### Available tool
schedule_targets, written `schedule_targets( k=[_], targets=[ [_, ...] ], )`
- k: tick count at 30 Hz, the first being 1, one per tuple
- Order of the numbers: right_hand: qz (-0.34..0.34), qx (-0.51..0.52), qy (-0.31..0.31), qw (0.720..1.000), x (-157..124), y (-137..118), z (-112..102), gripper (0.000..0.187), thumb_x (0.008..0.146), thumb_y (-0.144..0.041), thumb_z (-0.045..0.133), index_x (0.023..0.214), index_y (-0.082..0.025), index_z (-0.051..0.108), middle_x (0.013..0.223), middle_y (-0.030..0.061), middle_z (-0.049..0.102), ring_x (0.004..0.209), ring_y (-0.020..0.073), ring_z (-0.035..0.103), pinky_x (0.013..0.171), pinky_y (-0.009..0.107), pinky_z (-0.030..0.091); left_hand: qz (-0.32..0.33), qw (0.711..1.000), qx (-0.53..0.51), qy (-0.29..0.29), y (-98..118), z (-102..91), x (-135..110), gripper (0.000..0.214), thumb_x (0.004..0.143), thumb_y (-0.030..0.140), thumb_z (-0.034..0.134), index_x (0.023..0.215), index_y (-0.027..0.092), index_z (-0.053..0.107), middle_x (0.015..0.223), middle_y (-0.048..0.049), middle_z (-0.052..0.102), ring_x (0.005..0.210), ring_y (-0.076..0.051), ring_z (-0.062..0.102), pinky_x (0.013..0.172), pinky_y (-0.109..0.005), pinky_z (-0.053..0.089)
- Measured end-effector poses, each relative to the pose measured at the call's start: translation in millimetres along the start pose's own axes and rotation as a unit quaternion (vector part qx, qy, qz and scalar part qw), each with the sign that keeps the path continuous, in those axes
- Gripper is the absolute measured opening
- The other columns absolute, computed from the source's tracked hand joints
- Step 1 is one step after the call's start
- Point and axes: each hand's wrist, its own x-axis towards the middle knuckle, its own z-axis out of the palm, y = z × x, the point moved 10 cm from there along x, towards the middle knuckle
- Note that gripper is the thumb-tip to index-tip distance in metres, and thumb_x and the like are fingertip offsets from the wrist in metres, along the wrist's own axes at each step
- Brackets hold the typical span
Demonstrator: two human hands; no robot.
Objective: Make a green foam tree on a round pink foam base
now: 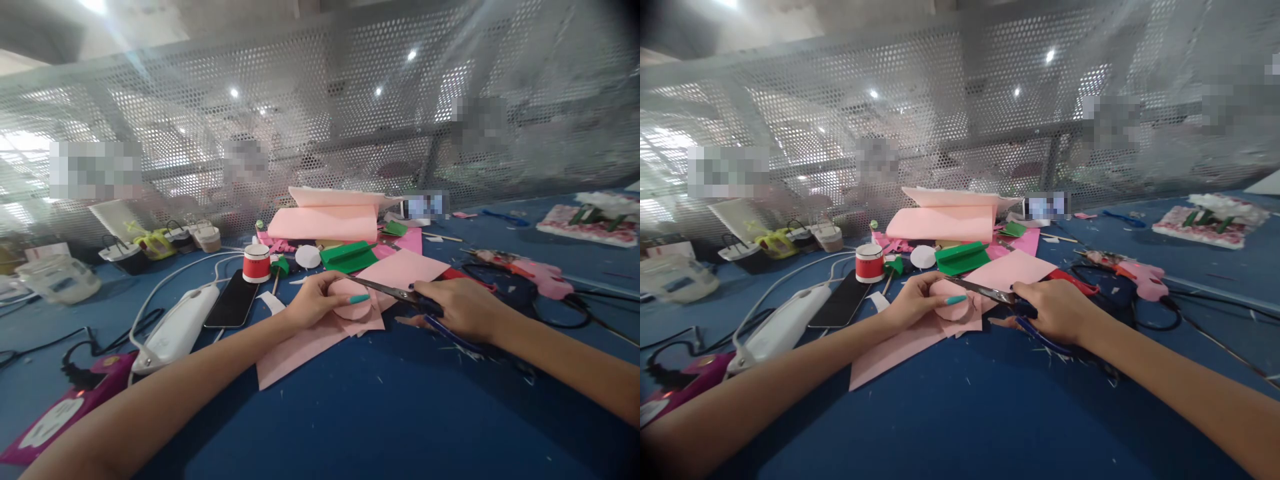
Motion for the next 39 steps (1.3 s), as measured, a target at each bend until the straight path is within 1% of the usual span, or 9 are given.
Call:
schedule_targets(
  k=[3,7,10,14,19,23,28,32,39],
  targets=[
    [0.006,0.006,-0.002,1.0,0,1,1,0.041,0.084,-0.061,0.043,0.081,-0.021,0.052,0.067,0.0064,0.066,0.059,0.0222,0.063,0.048,0.028,0.03,-0.014,1.0,-0.01,-0.005,-4,1.2,1,0.033,0.064,0.033,0.078,0.09,0.015,0.068,0.089,-0.0055,0.07,0.084,-0.018,0.063,0.076,-0.029,0.049],
    [0.025,0.029,-0.012,0.999,0,5,3,0.039,0.084,-0.06,0.044,0.08,-0.022,0.05,0.069,0.0068,0.067,0.062,0.0238,0.064,0.049,0.029,0.032,-0.006,0.998,-0.045,0.052,-4,-11.1,3,0.034,0.061,0.034,0.079,0.085,0.013,0.067,0.082,-0.0046,0.069,0.078,-0.017,0.062,0.073,-0.028,0.049],
    [0.035,0.038,-0.013,0.999,1,6,3,0.04,0.084,-0.061,0.044,0.08,-0.022,0.05,0.072,0.0075,0.068,0.066,0.0256,0.065,0.05,0.03,0.033,0.001,0.995,-0.075,0.069,-3,-14.7,5,0.033,0.06,0.033,0.08,0.082,0.012,0.067,0.077,-0.0033,0.068,0.073,-0.015,0.062,0.07,-0.027,0.049],
    [0.03,0.03,-0.009,0.999,0,5,2,0.04,0.085,-0.061,0.044,0.081,-0.021,0.051,0.071,0.0074,0.068,0.064,0.0243,0.065,0.049,0.029,0.032,-0.011,0.994,-0.088,0.067,-4,-13.2,4,0.032,0.061,0.031,0.08,0.083,0.012,0.068,0.077,-0.0031,0.068,0.072,-0.015,0.062,0.071,-0.029,0.051],
    [0.018,0.017,-0.002,1.0,1,-1,-3,0.042,0.085,-0.062,0.042,0.077,-0.022,0.049,0.065,0.0068,0.065,0.06,0.0242,0.063,0.048,0.029,0.031,-0.006,0.994,-0.088,0.07,-4,-13.6,3,0.031,0.058,0.033,0.081,0.075,0.012,0.066,0.068,-0.0017,0.066,0.065,-0.014,0.06,0.064,-0.027,0.05],
    [0.014,0.013,-0.008,1.0,3,-4,-6,0.041,0.084,-0.062,0.043,0.078,-0.021,0.049,0.067,0.0077,0.066,0.062,0.0252,0.065,0.048,0.029,0.032,-0.003,0.993,-0.094,0.069,-2,-12.5,3,0.033,0.057,0.036,0.081,0.074,0.012,0.066,0.068,-0.0016,0.066,0.066,-0.014,0.06,0.066,-0.027,0.05],
    [0.022,0.004,-0.014,1.0,4,-3,-7,0.041,0.085,-0.061,0.041,0.081,-0.021,0.049,0.071,0.0083,0.068,0.063,0.0246,0.065,0.049,0.029,0.033,-0.003,0.995,-0.065,0.079,0,-13.2,3,0.033,0.056,0.036,0.081,0.073,0.012,0.066,0.069,-0.0019,0.066,0.066,-0.014,0.06,0.065,-0.028,0.05],
    [0.019,-0.001,-0.019,1.0,4,-3,-6,0.042,0.085,-0.062,0.041,0.08,-0.021,0.049,0.071,0.0078,0.067,0.064,0.0243,0.066,0.049,0.028,0.034,0.009,0.996,-0.05,0.076,0,-13.7,3,0.034,0.059,0.037,0.08,0.079,0.012,0.067,0.073,-0.0027,0.067,0.07,-0.016,0.062,0.068,-0.029,0.051],
    [0.006,-0.016,-0.008,1.0,4,-6,-10,0.042,0.086,-0.061,0.039,0.084,-0.02,0.052,0.072,0.0079,0.068,0.063,0.0231,0.065,0.05,0.028,0.032,0.01,0.998,-0.009,0.063,0,-12.7,3,0.03,0.062,0.036,0.078,0.076,0.012,0.066,0.068,-0.0013,0.065,0.065,-0.014,0.059,0.062,-0.026,0.048]
  ],
)
